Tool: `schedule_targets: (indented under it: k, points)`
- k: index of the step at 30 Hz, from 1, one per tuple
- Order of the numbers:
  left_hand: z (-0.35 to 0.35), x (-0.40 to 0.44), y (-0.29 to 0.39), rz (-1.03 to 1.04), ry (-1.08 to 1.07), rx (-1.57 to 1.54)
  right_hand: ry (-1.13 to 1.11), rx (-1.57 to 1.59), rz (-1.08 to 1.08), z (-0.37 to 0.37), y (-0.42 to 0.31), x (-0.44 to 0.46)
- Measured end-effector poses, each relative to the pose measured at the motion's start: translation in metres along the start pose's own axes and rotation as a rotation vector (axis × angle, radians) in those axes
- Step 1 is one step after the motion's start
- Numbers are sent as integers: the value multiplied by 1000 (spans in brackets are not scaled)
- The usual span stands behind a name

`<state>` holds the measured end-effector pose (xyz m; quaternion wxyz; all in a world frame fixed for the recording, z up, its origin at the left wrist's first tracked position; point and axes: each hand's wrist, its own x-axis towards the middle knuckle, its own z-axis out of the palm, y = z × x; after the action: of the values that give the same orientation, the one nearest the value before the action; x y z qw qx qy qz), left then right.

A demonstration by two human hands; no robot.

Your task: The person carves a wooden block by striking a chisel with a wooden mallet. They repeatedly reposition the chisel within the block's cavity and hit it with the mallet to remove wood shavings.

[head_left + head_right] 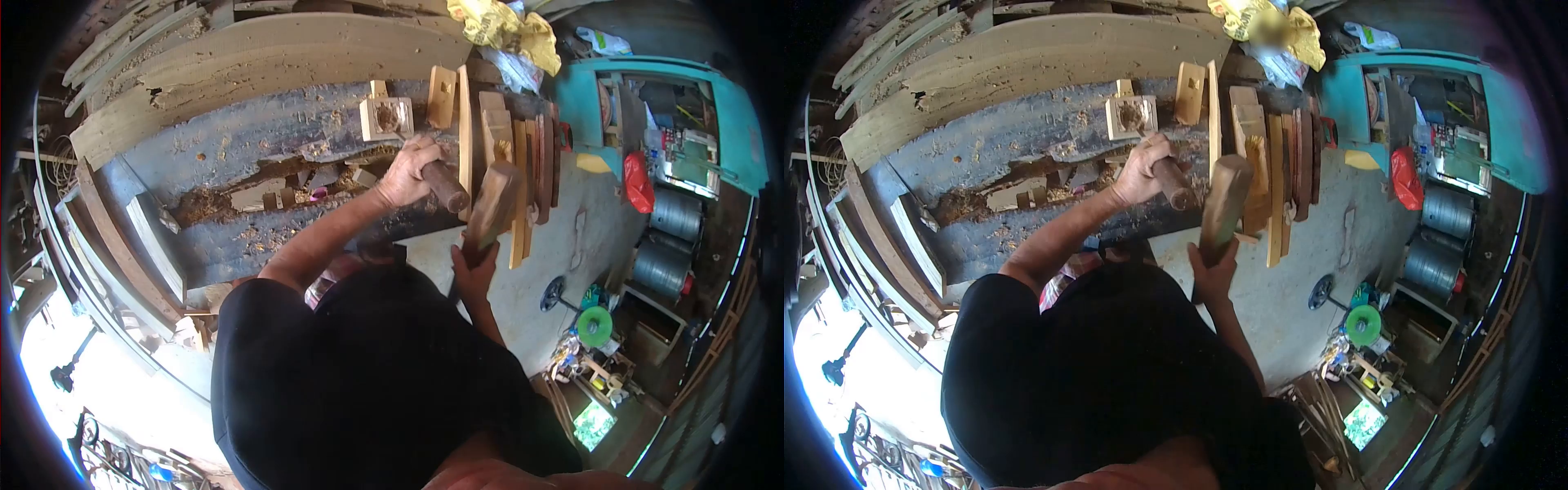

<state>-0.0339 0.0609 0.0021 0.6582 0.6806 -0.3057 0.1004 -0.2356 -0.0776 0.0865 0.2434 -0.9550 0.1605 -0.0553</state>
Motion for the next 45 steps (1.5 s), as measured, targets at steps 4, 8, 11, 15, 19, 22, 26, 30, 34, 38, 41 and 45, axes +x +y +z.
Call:
schedule_targets:
  k: [4, 8, 11, 15, 19, 22, 26, 30, 34, 38, 41, 45]
  points:
    - [2, -1, 1, -32, 24, -10, 212, 667, 115, -38, -27, 18]
    - [6, 0, 5, -63, 15, 25, 80, 579, -421, -69, -41, 33]
    - [5, 3, -1, -63, 46, 19, -2, 138, -10, 12, 1, 9]
    - [-1, 11, -1, -194, 48, -76, -60, 450, 281, 4, -3, 15]
    - [6, 7, 3, -96, -141, 54, 33, 535, 204, -9, -5, 29]
    - [9, -1, 6, 6, -272, 132, 44, 519, 150, -7, -3, 25]
    - [7, -2, 21, -2, -266, 182, 81, 649, 230, -7, -14, 16]
    - [7, -4, 24, -76, -174, 81, 54, 643, 230, -11, -15, 13]
    - [9, -10, 16, -82, -157, 91, 40, 642, 227, -11, -11, 10]
    - [8, -12, 13, -107, -115, 90, 60, 647, 264, -13, -15, 8]
    - [5, -11, 14, -115, -113, 94, 49, 641, 252, -13, -13, 7]
    - [8, -8, 13, -159, -72, 85, -7, 568, 231, -29, -16, 11]
